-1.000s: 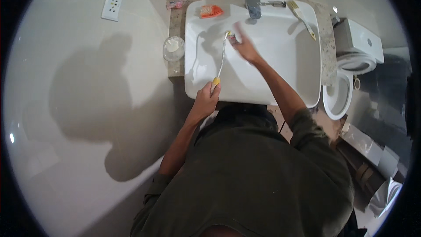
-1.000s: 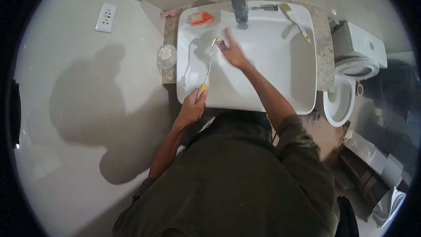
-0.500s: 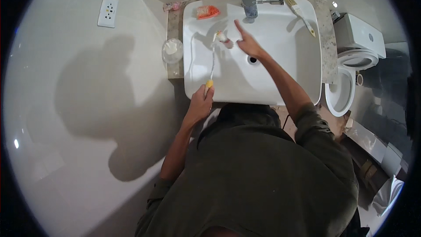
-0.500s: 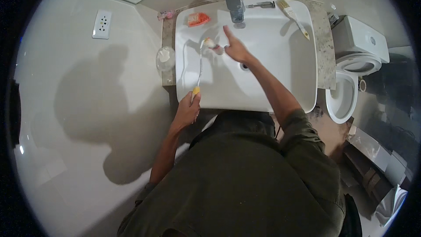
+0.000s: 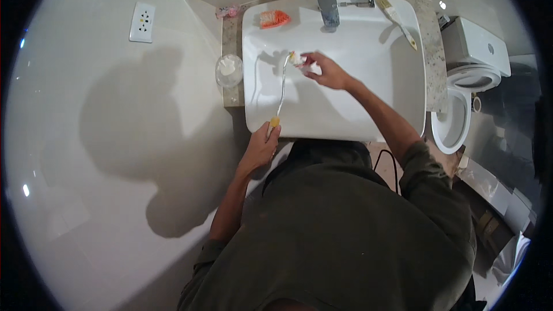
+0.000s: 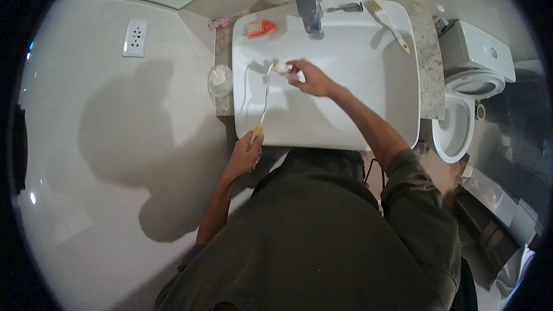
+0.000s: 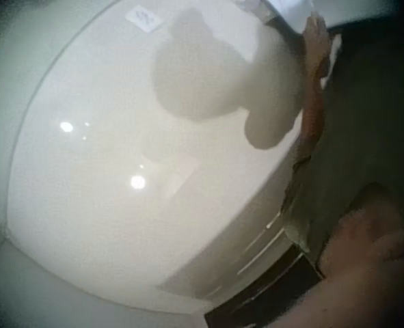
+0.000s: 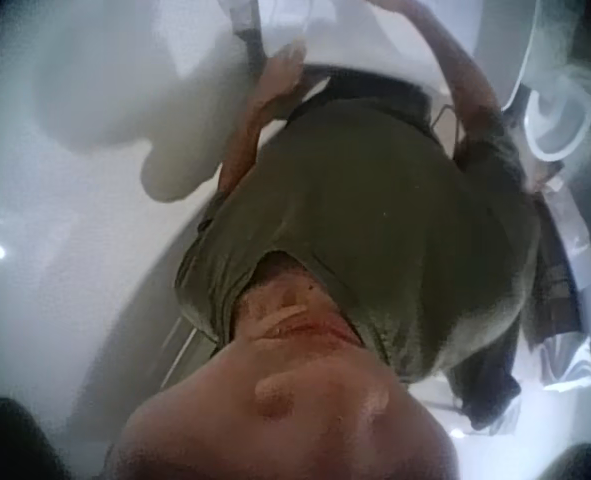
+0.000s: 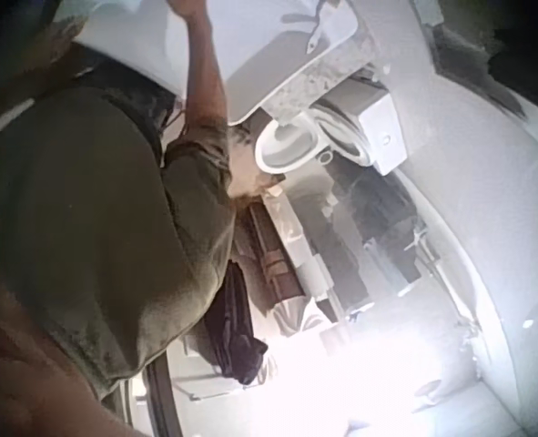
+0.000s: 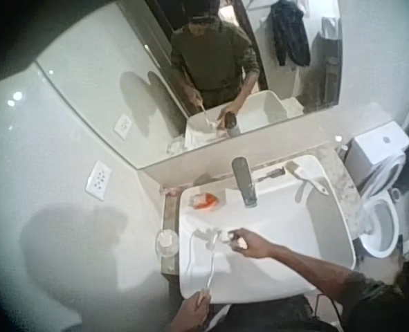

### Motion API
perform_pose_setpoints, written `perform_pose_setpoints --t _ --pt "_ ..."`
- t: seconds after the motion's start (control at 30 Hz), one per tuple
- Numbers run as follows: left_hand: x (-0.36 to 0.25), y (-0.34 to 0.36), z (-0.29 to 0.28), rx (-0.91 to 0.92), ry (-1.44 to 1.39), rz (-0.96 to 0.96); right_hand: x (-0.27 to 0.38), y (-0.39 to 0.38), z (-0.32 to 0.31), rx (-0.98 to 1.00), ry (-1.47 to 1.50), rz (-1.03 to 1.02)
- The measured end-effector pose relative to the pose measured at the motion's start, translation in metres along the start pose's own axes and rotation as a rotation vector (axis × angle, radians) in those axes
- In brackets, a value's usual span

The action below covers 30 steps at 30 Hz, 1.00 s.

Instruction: The person washes a paint roller and a paint brush in a bathroom sink, using water to rinse away white paint residue from the tools.

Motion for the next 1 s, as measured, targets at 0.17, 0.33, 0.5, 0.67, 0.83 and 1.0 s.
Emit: perform_pose_setpoints --t 0.17,0.33,0.5,0.67,0.83,1.0 --pt "-0.015 -0.001 -0.003 -0.011 0.002 -0.013 -0.005 0.011 0.026 -0.171 0.221 -0.080" --pt "0.019 0.001 -0.021 -0.069 0.022 -0.067 -0.017 -0.008 0.019 -0.023 0.056 0.108" --pt "0.018 0.006 -0.020 -0.122 -0.004 -0.005 -0.014 -0.004 0.080 0.231 0.038 0.198" --pt "-0.021 0.012 -0.021 -0.060 0.091 0.040 0.006 0.008 -0.004 -0.266 0.054 -0.112" --pt "0.006 0.017 -0.048 -0.276 0.034 0.033 0.041 -0.042 0.098 0.359 0.014 -0.007" --pt "-0.012 0.004 -0.030 -0.113 -0.082 -0.010 0.016 -0.074 -0.129 -0.799 -0.390 -0.148"
Point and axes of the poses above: each hand's wrist, its own y-axis towards the middle knuckle, its own z-axis out of the palm, x = y × z, the point moved 7 cm from there along y, towards the middle knuckle, and after that the axes turned 8 degrees about y, right-handed, at the moved point
